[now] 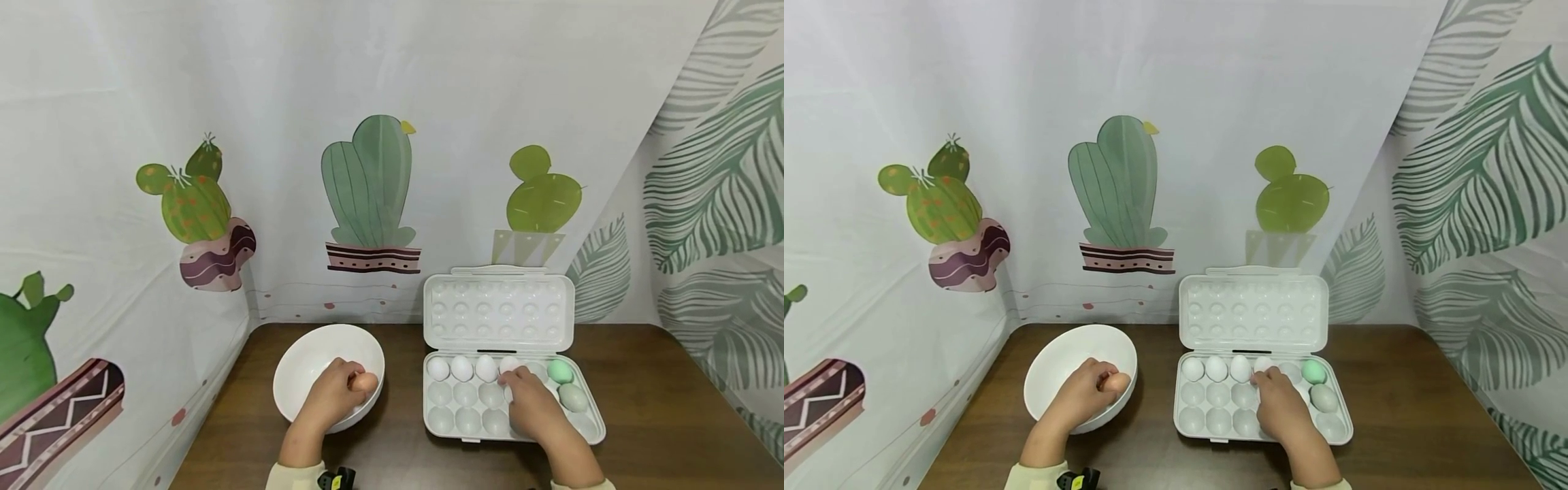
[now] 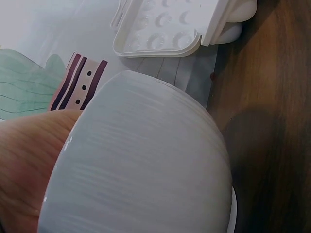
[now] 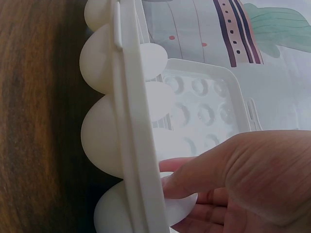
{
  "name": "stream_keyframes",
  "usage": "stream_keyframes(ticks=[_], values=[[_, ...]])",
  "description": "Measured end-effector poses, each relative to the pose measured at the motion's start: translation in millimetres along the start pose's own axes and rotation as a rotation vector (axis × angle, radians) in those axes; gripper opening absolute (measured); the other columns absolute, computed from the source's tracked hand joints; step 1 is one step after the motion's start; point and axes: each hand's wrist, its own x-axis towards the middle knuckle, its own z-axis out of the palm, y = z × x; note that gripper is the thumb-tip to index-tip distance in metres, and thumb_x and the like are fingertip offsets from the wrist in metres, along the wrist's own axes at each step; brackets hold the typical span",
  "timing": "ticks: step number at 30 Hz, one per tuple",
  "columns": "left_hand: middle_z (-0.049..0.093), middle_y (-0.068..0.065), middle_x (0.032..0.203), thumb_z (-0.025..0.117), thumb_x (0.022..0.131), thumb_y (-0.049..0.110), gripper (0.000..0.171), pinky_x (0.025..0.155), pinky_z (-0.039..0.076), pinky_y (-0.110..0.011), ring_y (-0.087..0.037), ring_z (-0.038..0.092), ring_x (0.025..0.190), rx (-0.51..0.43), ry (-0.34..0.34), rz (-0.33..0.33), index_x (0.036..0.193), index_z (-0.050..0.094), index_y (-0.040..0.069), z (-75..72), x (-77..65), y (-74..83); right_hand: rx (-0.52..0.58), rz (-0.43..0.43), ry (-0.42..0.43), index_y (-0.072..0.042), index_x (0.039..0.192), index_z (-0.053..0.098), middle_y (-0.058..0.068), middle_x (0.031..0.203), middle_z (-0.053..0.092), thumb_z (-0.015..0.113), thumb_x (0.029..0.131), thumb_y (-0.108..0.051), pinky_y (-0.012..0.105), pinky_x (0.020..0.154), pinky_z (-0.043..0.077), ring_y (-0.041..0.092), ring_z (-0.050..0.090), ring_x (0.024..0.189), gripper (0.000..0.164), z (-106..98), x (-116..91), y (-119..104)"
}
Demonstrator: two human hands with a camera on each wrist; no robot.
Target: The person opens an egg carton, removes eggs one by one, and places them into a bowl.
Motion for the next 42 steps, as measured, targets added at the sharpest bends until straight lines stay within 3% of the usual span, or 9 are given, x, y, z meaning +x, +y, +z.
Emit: stream_keyframes(ticks=[15,38,42], values=[[0.056,-0.001,0.085,0.081,0.074,0.015,0.025,0.069,0.042,-0.027,-0.010,0.047,0.074,-0.003,-0.016,0.000,0.097,0.073,0.010,-0.5,-0.2,1.3,0.002,0.013,-0.009,-0.003,0.109,0.069,0.012,0.106,0.061,0.058,0.070,0.012,0.047,0.085,0.053,0.031,0.062,0.102,0.043,-2.4,0.3,-1.6],[0.055,-0.001,0.083,0.081,0.071,0.014,0.029,0.072,0.045,-0.033,-0.013,0.049,0.077,0.038,-0.023,-0.016,0.098,0.071,0.008,0.5,-0.3,1.7,0.007,0.018,0.005,-0.004,0.109,0.068,0.012,0.107,0.063,0.057,0.069,0.012,0.045,0.081,0.054,0.028,0.064,0.097,0.045,-4.6,-0.6,-3.0],[0.055,-0.001,0.081,0.080,0.072,0.013,0.023,0.069,0.043,-0.031,-0.012,0.047,0.075,0.037,-0.014,-0.008,0.094,0.071,0.010,-0.6,0.1,2.5,0.012,0.019,0.013,-0.004,0.109,0.069,0.012,0.107,0.063,0.057,0.069,0.012,0.046,0.082,0.054,0.029,0.064,0.099,0.045,-4.6,-0.8,-3.0]])
